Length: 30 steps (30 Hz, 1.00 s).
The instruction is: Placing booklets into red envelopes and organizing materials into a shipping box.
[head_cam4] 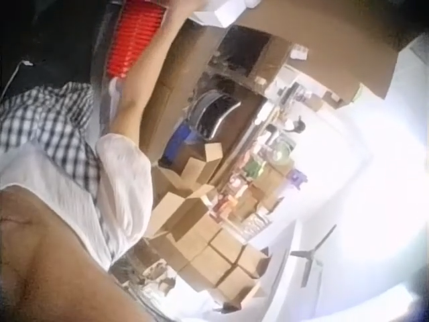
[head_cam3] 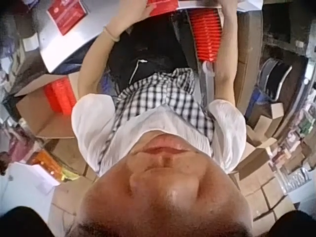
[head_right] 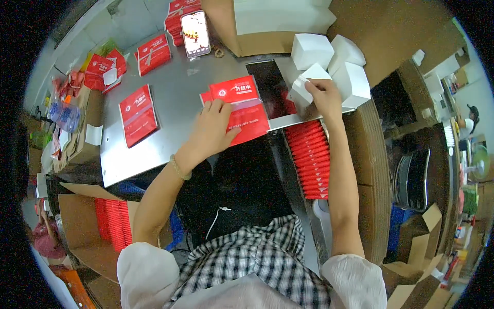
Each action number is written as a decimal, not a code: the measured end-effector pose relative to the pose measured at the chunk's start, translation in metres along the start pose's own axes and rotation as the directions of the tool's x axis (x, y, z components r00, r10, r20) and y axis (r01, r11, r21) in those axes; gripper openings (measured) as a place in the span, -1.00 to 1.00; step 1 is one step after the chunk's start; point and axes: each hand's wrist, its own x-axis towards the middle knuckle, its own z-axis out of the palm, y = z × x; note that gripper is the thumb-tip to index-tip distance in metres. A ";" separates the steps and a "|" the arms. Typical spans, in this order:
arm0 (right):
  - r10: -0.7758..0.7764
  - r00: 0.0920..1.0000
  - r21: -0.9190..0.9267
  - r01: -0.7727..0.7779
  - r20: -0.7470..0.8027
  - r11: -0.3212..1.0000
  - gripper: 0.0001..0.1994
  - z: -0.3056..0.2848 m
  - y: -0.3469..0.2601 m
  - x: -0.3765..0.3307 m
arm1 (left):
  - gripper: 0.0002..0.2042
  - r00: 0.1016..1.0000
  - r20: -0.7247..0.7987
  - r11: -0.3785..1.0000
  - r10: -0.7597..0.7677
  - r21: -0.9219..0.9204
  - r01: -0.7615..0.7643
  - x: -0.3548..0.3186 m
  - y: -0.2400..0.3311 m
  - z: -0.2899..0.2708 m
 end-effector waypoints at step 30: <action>-0.149 0.702 0.051 0.158 0.696 0.986 -0.57 0.221 -0.123 0.074 | -0.28 0.958 0.287 0.996 0.003 -0.088 0.023 0.030 -0.023 -0.007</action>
